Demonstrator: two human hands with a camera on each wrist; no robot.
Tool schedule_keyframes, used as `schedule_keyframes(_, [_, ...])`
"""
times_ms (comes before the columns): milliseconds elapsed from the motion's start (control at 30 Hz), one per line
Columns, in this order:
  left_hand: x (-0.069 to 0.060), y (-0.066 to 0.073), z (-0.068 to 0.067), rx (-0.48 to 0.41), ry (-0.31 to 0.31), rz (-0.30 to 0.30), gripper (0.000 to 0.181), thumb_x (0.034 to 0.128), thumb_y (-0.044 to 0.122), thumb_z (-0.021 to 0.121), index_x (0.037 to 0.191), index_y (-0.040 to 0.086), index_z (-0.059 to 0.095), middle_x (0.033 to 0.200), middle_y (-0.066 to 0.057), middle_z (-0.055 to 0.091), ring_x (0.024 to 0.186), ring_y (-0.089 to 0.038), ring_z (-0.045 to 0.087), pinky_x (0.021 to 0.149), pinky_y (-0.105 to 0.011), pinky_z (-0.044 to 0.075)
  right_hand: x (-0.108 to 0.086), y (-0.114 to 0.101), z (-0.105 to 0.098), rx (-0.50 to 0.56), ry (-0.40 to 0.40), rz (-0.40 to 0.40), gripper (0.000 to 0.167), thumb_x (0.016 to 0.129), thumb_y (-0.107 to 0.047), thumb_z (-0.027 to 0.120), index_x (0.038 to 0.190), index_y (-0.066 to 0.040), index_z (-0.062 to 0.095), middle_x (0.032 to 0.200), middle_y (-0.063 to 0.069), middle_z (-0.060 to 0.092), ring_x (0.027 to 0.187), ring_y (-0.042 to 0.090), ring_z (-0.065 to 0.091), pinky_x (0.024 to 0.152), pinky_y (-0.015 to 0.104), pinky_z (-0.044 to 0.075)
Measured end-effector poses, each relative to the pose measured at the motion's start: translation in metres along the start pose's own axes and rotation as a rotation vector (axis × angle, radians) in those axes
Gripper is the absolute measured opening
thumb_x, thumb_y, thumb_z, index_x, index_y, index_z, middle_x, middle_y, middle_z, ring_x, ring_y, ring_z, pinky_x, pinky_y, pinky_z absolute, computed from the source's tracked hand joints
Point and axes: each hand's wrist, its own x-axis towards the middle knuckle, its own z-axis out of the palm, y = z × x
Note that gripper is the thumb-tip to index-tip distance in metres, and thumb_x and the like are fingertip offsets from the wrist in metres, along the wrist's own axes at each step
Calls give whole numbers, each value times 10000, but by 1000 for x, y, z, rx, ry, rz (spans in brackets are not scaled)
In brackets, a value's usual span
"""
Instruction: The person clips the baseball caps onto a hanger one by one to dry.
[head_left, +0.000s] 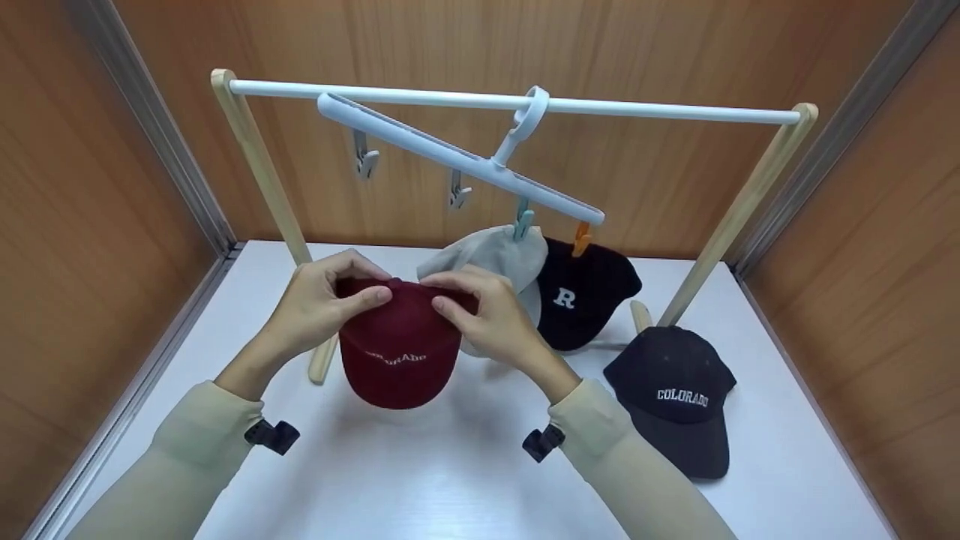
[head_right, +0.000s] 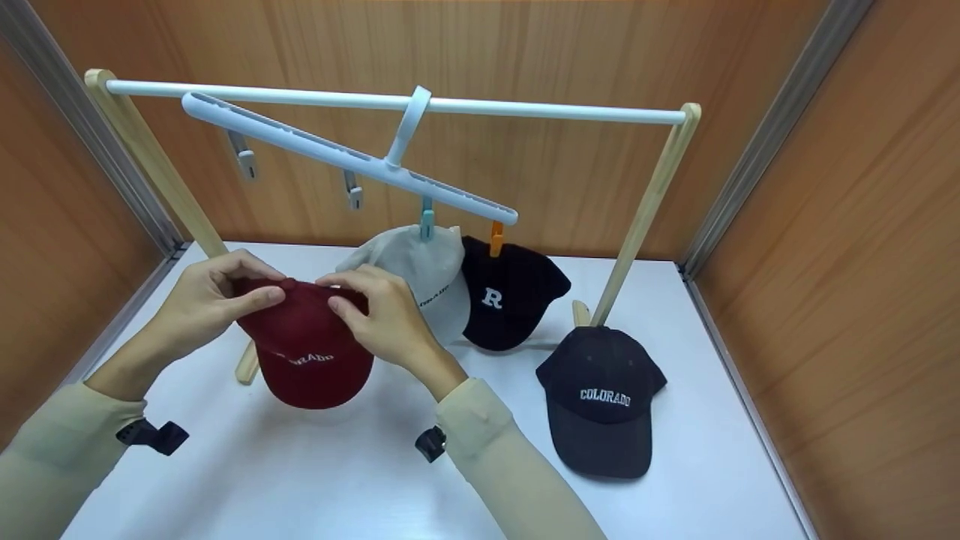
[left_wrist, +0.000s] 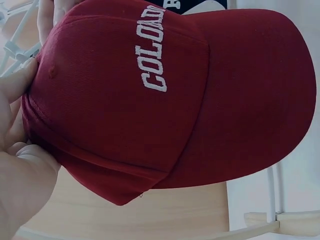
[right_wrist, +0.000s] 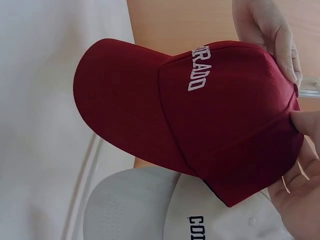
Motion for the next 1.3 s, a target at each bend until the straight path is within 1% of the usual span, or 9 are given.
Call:
schedule_keyframes(100, [1,4,1,2,-4,0,227,958,203,820,1161,128,753,1087,-12,758,912,-233,720,729,-287,635,2,-2,-3,-3,0,-6,256,1037,-112,701,1284,-133,765,1177,-4,747,1048,121,665,857,301,619])
schedule_keyframes(267, [3,11,3,6,-31,-4,216,993,176,774,1188,116,703,1111,-25,744,940,-226,713,742,-284,635,4,-3,-9,3,0,-17,253,1038,-110,699,1282,-131,765,1189,-5,751,1057,119,670,864,309,620])
schedule_keyframes(333, [5,13,4,-1,-39,4,207,1000,158,762,1188,107,692,1110,-34,738,940,-229,717,746,-290,637,5,-3,-11,0,5,-20,252,1035,-107,703,1277,-128,768,1180,-3,753,1050,123,671,859,309,619])
schedule_keyframes(400, [7,15,4,-9,-39,16,200,1004,145,754,1185,95,688,1108,-45,736,938,-234,722,746,-294,639,5,-3,-12,-8,10,-23,250,1033,-108,706,1274,-127,769,1175,1,753,1044,129,670,853,309,620])
schedule_keyframes(567, [11,20,5,-22,-37,21,205,1008,126,744,1197,89,673,1113,-48,732,945,-237,727,745,-306,643,8,-5,-17,-20,12,-22,250,1035,-117,705,1277,-125,765,1189,1,751,1054,134,669,857,308,620])
schedule_keyframes(800, [16,27,8,-47,-44,18,214,1018,119,725,1218,87,653,1123,-49,717,971,-243,721,758,-318,645,10,-7,-24,-2,14,9,254,1048,-120,684,1292,-123,757,1193,3,744,1046,137,675,864,311,624])
schedule_keyframes(967, [20,30,9,-49,-33,34,202,1023,102,712,1215,69,658,1116,-64,710,964,-245,708,765,-305,640,12,-7,-27,11,26,36,257,1050,-130,684,1298,-123,750,1210,2,739,1065,145,681,875,312,624])
schedule_keyframes(1167, [27,35,9,-46,-27,56,191,1027,109,710,1206,60,664,1107,-66,706,948,-239,693,761,-293,631,15,-9,-31,41,37,64,258,1053,-159,687,1304,-149,742,1229,-15,732,1091,145,681,898,326,622])
schedule_keyframes(1300, [32,38,9,-42,-28,69,184,1031,114,706,1201,60,664,1099,-60,702,947,-234,683,762,-286,620,17,-8,-34,48,43,55,255,1054,-145,683,1301,-125,737,1223,-1,741,1076,143,703,903,324,621])
